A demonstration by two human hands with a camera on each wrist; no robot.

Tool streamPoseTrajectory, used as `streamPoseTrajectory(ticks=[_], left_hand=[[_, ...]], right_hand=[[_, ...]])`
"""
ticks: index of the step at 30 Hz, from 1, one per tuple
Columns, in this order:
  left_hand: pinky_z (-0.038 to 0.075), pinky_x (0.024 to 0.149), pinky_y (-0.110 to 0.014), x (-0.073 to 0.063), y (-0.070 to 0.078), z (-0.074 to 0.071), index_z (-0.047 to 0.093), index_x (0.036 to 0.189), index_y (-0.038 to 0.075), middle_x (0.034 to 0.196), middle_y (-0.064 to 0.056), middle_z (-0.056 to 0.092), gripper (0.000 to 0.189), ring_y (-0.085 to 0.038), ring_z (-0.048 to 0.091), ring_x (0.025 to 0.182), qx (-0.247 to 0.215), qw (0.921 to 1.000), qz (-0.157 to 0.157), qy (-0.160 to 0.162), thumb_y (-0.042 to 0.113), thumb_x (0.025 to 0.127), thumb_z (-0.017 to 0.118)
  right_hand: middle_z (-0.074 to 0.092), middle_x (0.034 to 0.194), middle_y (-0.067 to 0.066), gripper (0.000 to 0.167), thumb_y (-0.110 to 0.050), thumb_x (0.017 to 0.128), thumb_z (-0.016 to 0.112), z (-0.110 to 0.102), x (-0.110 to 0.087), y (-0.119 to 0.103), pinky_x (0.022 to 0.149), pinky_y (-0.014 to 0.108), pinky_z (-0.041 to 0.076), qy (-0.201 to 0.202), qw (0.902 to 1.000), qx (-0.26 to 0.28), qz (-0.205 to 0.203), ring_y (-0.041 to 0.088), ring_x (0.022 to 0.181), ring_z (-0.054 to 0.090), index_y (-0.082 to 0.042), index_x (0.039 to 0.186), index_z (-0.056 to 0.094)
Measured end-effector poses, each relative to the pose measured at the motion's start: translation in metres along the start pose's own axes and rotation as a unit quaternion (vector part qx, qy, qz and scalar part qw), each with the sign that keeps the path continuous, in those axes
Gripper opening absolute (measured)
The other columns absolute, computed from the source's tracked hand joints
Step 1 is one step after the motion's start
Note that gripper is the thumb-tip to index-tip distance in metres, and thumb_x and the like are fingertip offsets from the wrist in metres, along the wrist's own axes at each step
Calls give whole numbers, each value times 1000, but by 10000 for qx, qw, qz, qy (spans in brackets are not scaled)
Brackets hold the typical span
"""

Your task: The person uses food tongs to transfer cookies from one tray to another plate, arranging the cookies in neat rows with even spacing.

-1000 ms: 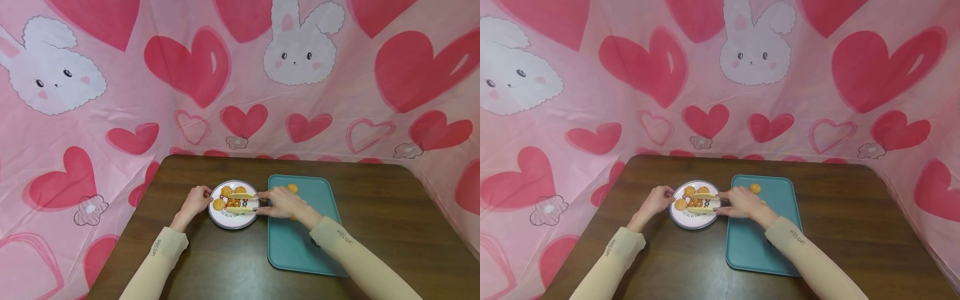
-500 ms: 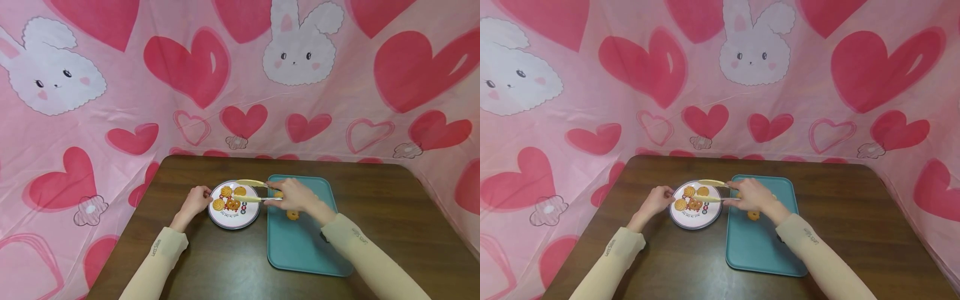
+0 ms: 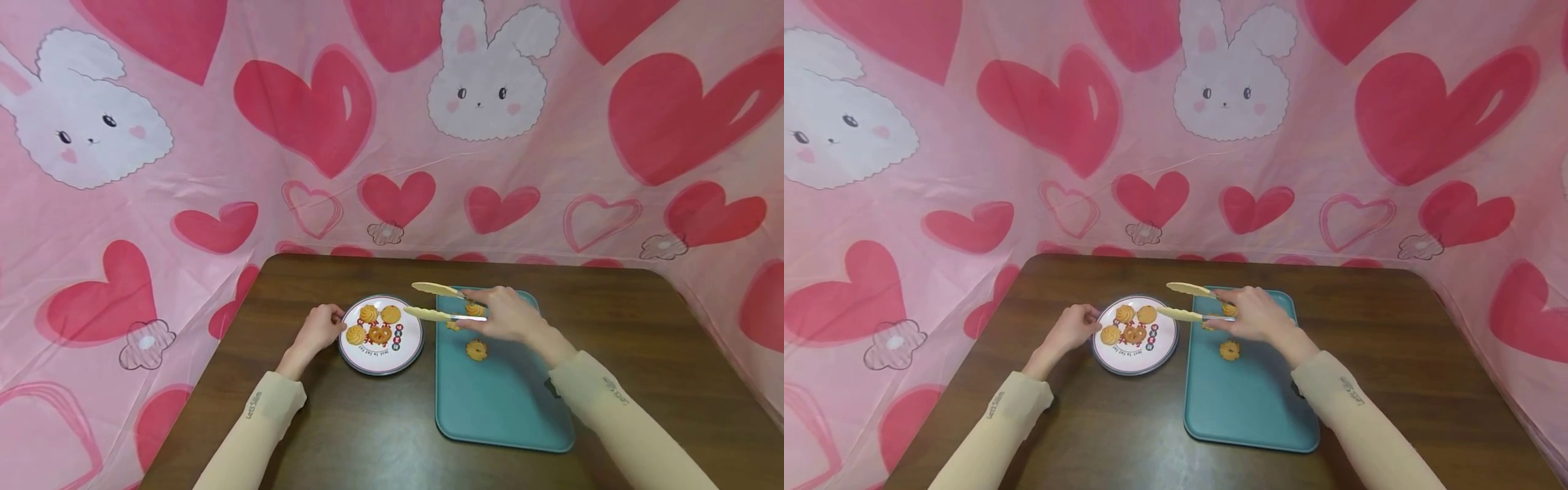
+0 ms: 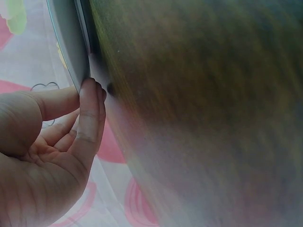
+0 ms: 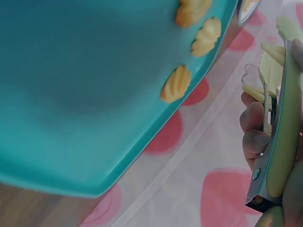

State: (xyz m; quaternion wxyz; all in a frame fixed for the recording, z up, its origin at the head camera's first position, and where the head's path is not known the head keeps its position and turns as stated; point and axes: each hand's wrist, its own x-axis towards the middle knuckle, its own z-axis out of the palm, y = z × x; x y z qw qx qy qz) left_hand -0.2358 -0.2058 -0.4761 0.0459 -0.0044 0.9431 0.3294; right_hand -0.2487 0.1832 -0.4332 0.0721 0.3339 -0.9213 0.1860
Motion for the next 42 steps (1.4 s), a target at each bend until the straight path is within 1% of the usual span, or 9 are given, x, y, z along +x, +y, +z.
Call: streamPoseTrajectory(ticks=[5,7,9,13,19,21,26,33,42], left_hand=[[52,68,-34,-1,-1,0,69,108,-4,89,-12,64,21,-24,57,77,44,9999,101,46,5,89,73],[52,67,-34,-1,-1,0,70,107,-4,87,-12,65,20,-23,57,76,66,9998,143,79,5,89,73],[51,66,-33,-1,0,-1,70,106,-4,86,-11,65,20,-23,57,75,91,9998,180,97,5,89,73],[51,66,-33,-2,1,-1,70,107,-4,87,-11,65,20,-22,57,75,80,9998,148,76,5,89,73],[52,66,-33,-2,2,-1,70,108,-4,88,-12,66,21,-23,57,75,48,9999,127,54,6,89,73],[52,66,-33,-1,2,-1,70,108,-4,88,-12,66,22,-23,57,75,44,9999,116,47,6,89,73],[52,66,-32,-1,2,-1,70,109,-4,88,-12,65,22,-23,57,75,42,9999,100,21,6,89,73],[53,67,-32,-1,2,-2,69,111,-4,90,-13,65,23,-23,57,77,-24,10000,55,-35,6,90,72],[53,67,-32,0,1,-2,69,111,-3,90,-13,65,23,-24,57,77,-15,10000,34,-33,6,90,73]], right_hand=[[59,64,-9,69,-49,80,81,-5,-10,12,50,29,39,-85,9993,51,372,8,50,41,-5,132,65],[62,66,-9,71,-52,81,78,-6,-14,18,55,31,45,-113,9987,40,505,11,55,51,-6,133,64],[70,77,-3,73,-56,82,75,-6,-18,24,63,35,51,-114,9983,49,574,15,65,62,-5,133,64],[75,96,7,77,-62,83,71,-7,-28,34,69,40,55,-76,9979,66,633,19,75,68,-3,133,63],[72,82,1,81,-66,82,69,-9,-42,47,74,43,56,-166,9950,-51,987,20,77,68,-5,135,62],[73,86,2,81,-64,82,70,-9,-46,51,76,46,56,-211,9937,-66,1102,23,84,70,-5,136,61],[74,94,6,76,-57,82,74,-12,-56,59,73,46,56,-288,9919,-79,1237,20,79,67,-4,136,61],[56,62,-9,76,-55,84,74,-13,-68,67,61,33,49,-439,9893,-127,1389,11,62,53,-5,138,59],[50,59,-7,75,-56,85,73,-11,-76,71,53,31,38,-409,9895,-100,1381,12,59,47,-3,136,61]])
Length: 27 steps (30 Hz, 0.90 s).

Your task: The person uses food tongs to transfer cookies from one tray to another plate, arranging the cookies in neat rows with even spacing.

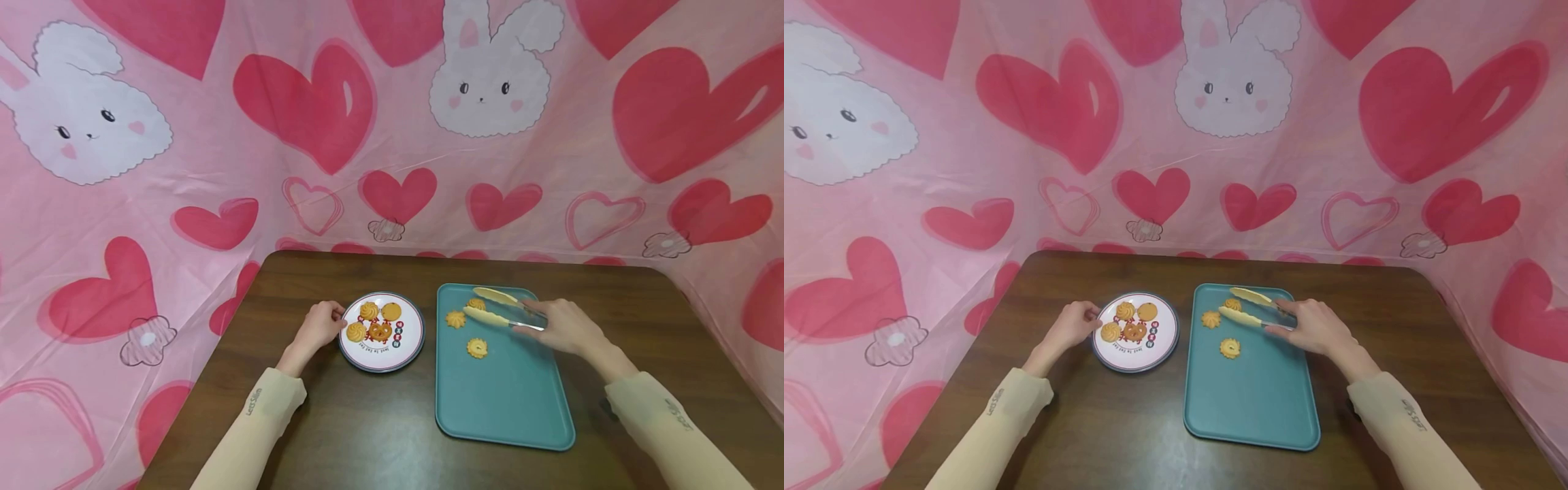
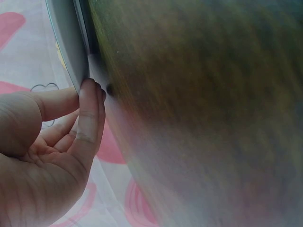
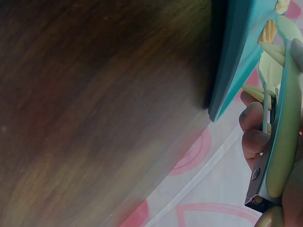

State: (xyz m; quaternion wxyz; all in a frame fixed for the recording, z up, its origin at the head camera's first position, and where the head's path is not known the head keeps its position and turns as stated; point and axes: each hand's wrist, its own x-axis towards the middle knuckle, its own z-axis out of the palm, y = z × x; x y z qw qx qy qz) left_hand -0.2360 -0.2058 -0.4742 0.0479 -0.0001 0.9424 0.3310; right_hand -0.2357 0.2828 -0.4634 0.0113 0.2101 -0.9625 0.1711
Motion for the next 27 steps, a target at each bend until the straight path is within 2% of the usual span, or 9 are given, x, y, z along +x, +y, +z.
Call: streamPoseTrajectory(ticks=[8,15,27], left_hand=[[53,69,-33,-1,0,1,69,112,-3,92,-13,65,24,-24,58,78,-2,9999,-101,-13,7,90,72],[54,70,-33,-1,1,0,68,112,-3,93,-13,65,24,-24,58,79,-54,9999,-103,-30,7,91,71],[52,67,-33,-1,0,-1,68,111,-4,90,-12,64,23,-24,57,77,-54,10000,-63,-44,7,91,71]], right_hand=[[43,56,-5,74,-54,85,73,2,-4,2,52,30,38,-98,9999,72,108,11,56,45,-2,136,60],[38,55,-4,70,-50,86,74,3,-5,2,47,28,33,-94,9998,135,106,12,50,38,-1,135,61],[41,54,-5,70,-51,87,72,4,-7,3,47,27,33,-99,9995,281,89,12,49,39,-2,135,61]])
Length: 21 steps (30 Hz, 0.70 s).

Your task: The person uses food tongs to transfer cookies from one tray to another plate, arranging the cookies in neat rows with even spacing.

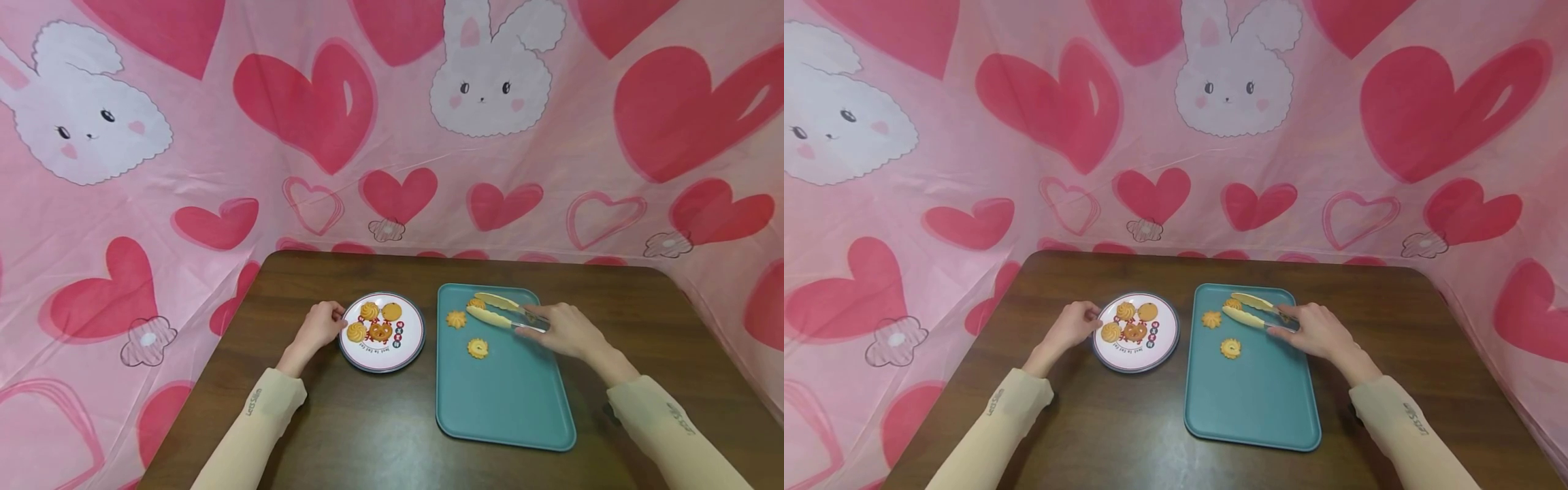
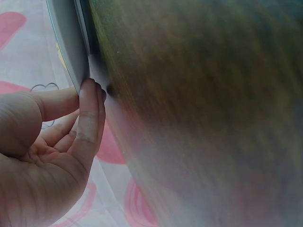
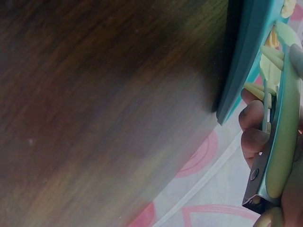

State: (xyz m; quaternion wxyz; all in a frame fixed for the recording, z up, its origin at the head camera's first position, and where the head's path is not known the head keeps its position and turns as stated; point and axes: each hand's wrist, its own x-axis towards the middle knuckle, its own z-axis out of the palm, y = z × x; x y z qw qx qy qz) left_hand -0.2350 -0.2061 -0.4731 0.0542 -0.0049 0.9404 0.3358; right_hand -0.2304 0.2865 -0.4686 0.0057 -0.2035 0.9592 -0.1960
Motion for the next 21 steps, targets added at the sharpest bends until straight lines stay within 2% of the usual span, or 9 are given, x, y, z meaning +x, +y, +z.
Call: streamPoseTrajectory(ticks=[13,21], left_hand=[[53,68,-32,0,0,0,69,111,-3,91,-13,64,23,-24,57,78,31,10000,-5,24,7,91,72],[53,67,-32,0,0,0,68,111,-4,90,-13,65,23,-24,58,77,2,10000,25,26,6,90,71]], right_hand=[[38,53,-5,71,-54,87,71,0,1,0,46,27,32,-35,10000,17,29,12,48,35,-2,135,61],[41,55,-4,71,-53,88,71,-4,2,-1,48,27,35,-34,10000,-16,3,11,51,40,-1,135,60]])
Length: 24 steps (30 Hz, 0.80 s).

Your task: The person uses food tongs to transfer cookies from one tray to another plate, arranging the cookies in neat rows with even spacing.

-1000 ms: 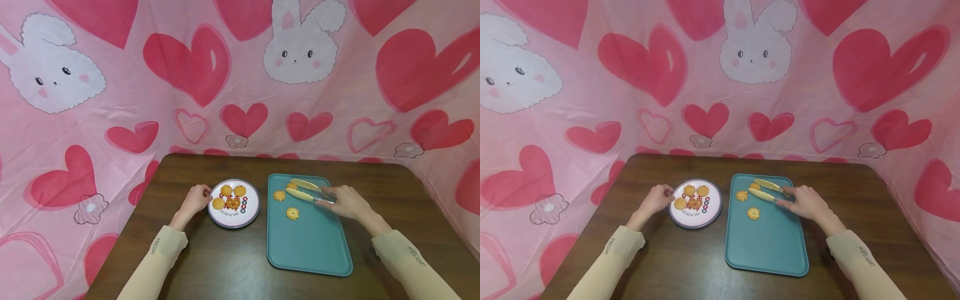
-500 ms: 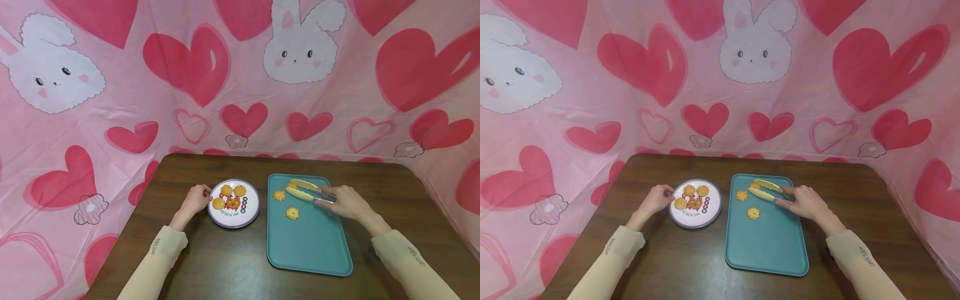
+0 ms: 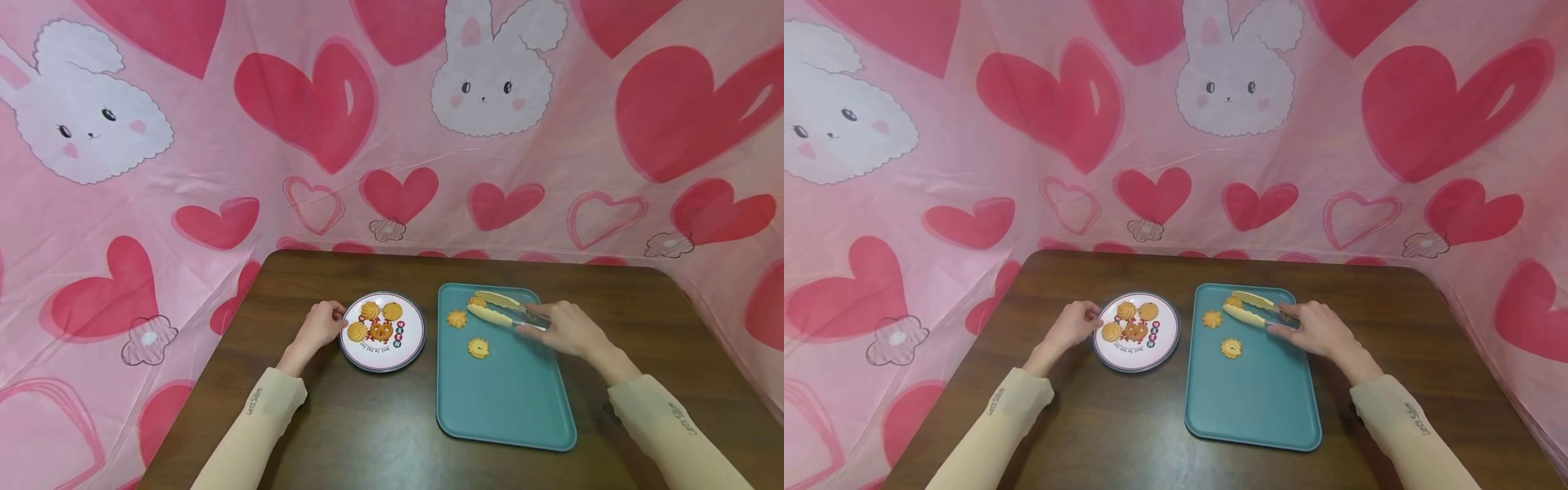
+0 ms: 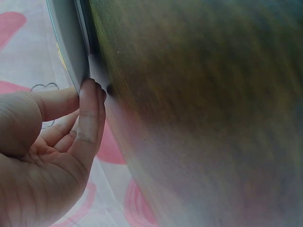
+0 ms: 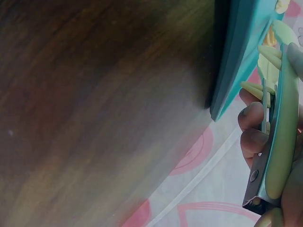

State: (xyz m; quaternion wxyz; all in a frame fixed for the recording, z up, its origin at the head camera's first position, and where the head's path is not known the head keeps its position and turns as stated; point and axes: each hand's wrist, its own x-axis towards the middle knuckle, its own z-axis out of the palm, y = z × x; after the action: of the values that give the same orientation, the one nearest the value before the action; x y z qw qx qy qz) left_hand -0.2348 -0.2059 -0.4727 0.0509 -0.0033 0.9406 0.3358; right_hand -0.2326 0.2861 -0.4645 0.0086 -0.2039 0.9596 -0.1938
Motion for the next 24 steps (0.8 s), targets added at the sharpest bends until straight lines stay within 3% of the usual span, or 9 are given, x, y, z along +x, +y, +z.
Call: streamPoseTrajectory(ticks=[17,24], left_hand=[[53,67,-32,0,1,0,69,111,-3,90,-12,64,23,-24,57,77,30,10000,-40,-1,7,91,72],[53,66,-32,-1,0,1,69,110,-3,90,-12,65,22,-24,57,76,24,10000,14,38,7,90,72]], right_hand=[[32,49,-8,61,-43,84,79,-14,14,-25,43,27,29,321,9980,-280,-462,9,43,26,-5,130,66],[42,50,-11,61,-44,84,79,-16,21,-40,45,28,31,288,9971,-318,-628,9,44,30,-6,130,66]])
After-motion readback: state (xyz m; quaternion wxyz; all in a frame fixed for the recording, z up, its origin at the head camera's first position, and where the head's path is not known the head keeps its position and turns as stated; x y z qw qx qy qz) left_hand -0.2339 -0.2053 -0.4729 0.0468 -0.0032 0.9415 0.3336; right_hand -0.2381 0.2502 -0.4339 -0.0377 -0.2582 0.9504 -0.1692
